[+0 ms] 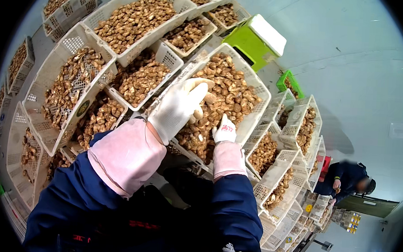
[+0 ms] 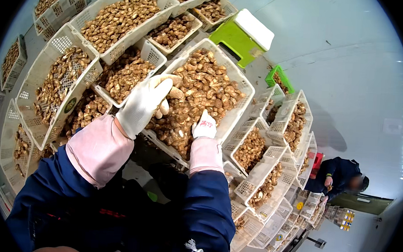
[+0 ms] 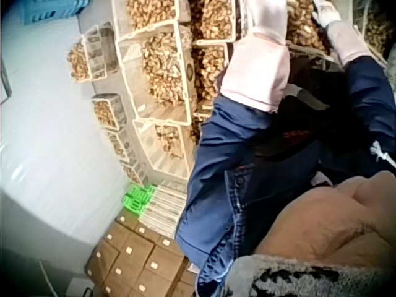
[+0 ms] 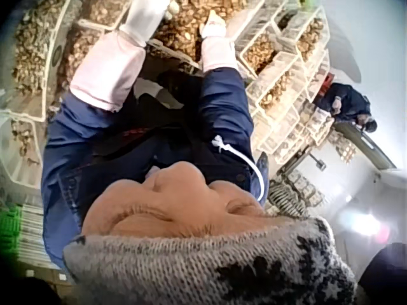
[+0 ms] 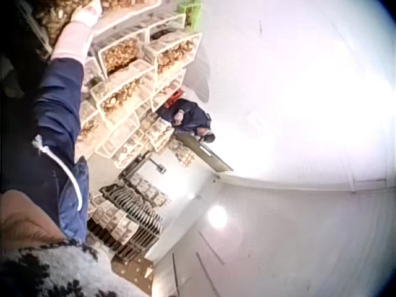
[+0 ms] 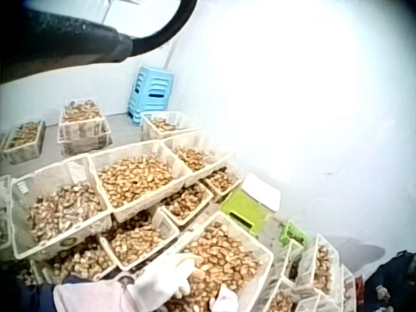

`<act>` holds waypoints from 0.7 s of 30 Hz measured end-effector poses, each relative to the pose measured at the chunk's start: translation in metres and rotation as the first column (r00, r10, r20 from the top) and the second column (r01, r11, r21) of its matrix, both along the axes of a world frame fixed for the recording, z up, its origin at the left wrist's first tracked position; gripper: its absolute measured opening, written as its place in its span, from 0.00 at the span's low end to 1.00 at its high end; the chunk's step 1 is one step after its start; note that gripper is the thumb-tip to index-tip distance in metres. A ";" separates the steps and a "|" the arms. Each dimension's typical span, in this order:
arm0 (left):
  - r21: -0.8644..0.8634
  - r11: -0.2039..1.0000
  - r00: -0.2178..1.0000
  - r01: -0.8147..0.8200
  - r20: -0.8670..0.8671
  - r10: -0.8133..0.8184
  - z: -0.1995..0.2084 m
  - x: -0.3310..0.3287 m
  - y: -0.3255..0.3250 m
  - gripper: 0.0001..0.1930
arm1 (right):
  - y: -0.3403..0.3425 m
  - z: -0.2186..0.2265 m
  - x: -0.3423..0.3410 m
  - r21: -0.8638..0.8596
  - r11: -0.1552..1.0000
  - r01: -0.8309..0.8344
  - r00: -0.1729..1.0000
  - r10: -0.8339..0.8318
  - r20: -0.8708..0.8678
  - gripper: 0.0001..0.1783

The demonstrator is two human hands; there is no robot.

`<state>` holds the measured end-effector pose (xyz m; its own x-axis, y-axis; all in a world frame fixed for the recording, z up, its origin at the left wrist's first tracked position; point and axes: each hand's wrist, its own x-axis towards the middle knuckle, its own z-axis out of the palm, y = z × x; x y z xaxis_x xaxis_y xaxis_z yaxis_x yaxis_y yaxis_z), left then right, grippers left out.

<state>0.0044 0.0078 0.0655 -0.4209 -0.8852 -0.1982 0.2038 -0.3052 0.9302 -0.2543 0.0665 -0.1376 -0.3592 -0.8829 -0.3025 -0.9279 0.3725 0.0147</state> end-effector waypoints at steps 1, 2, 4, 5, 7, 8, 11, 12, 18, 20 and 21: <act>0.031 0.999 0.999 -0.028 -0.017 0.029 0.000 0.006 -0.001 0.22 | -0.004 0.003 0.009 0.028 1.000 -0.002 0.998 0.004 -0.056 0.43; 0.038 0.998 0.997 -0.041 -0.064 0.043 -0.002 0.007 -0.001 0.22 | -0.003 0.008 0.005 0.038 0.997 0.060 0.998 -0.061 0.018 0.42; 0.053 0.997 0.985 -0.061 -0.155 0.069 -0.006 0.008 -0.001 0.22 | -0.002 0.019 -0.001 0.246 0.958 0.145 0.989 -0.150 0.003 0.40; 0.015 0.994 0.986 -0.105 -0.130 0.106 -0.004 0.007 -0.001 0.22 | -0.008 0.026 -0.007 0.353 0.925 0.138 0.990 -0.141 -0.017 0.37; 0.014 0.991 0.980 -0.136 -0.143 0.137 0.003 0.009 0.000 0.22 | -0.007 0.036 -0.011 0.248 0.967 0.057 0.991 -0.025 -0.132 0.29; 0.016 0.986 0.976 -0.169 -0.134 0.169 0.006 0.016 0.000 0.22 | -0.010 0.045 0.000 0.149 0.988 -0.052 0.982 0.077 -0.170 0.26; 0.104 0.965 0.943 -0.242 -0.209 0.260 0.008 0.014 -0.002 0.19 | -0.027 0.050 0.023 -0.308 0.917 -0.253 0.964 0.265 -0.003 0.21; 0.107 0.955 0.936 -0.277 -0.193 0.294 0.012 0.015 -0.003 0.18 | -0.041 0.047 0.037 -0.400 0.862 -0.311 0.924 0.372 0.084 0.21; 0.141 0.947 0.934 -0.288 -0.178 0.310 0.003 0.016 -0.004 0.17 | -0.062 0.012 0.118 0.080 0.904 -0.421 0.905 0.412 0.107 0.17; 0.173 0.949 0.930 -0.265 -0.213 0.299 0.002 0.016 -0.005 0.17 | -0.053 -0.010 0.116 -0.069 0.870 -0.488 0.872 0.489 -0.006 0.16; 0.179 0.950 0.932 -0.256 -0.217 0.292 0.002 0.015 -0.005 0.17 | -0.054 -0.017 0.114 -0.058 0.873 -0.485 0.874 0.486 0.004 0.16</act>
